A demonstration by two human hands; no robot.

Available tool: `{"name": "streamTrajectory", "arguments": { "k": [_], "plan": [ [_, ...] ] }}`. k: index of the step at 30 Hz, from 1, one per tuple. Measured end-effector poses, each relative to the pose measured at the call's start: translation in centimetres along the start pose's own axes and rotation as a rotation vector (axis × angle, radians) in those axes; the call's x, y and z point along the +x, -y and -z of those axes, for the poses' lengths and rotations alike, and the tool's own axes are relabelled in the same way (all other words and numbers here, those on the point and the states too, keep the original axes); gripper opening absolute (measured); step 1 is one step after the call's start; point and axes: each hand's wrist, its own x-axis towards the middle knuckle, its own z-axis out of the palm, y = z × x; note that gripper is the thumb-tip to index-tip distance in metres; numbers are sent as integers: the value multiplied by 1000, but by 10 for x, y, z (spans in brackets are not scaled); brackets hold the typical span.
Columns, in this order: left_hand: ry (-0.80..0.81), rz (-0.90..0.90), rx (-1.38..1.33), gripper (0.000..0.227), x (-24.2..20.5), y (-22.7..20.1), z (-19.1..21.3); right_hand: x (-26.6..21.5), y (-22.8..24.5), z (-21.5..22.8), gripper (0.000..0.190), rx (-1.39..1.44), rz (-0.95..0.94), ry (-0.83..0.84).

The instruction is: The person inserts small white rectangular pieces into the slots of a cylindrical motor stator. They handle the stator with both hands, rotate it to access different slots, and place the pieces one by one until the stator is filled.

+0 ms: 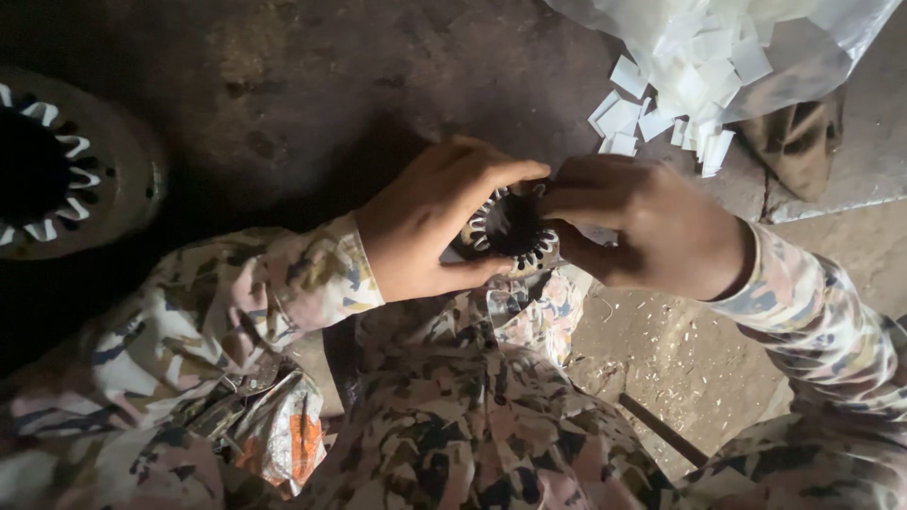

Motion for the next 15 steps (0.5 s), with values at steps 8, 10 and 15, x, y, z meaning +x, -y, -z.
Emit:
{"name": "streamTrajectory", "arguments": {
  "k": [8, 10, 15],
  "plan": [
    [19, -9, -21, 87, -3, 1, -2, -10, -30, -13, 9, 283, -168, -1],
    [-5, -6, 13, 90, -4, -1, -4, -16, -38, -14, 9, 380, -326, 15],
    [-100, -11, 87, 113, -3, -9, -17, -22, -48, -18, 13, 486, -299, 7]
  ]
}}
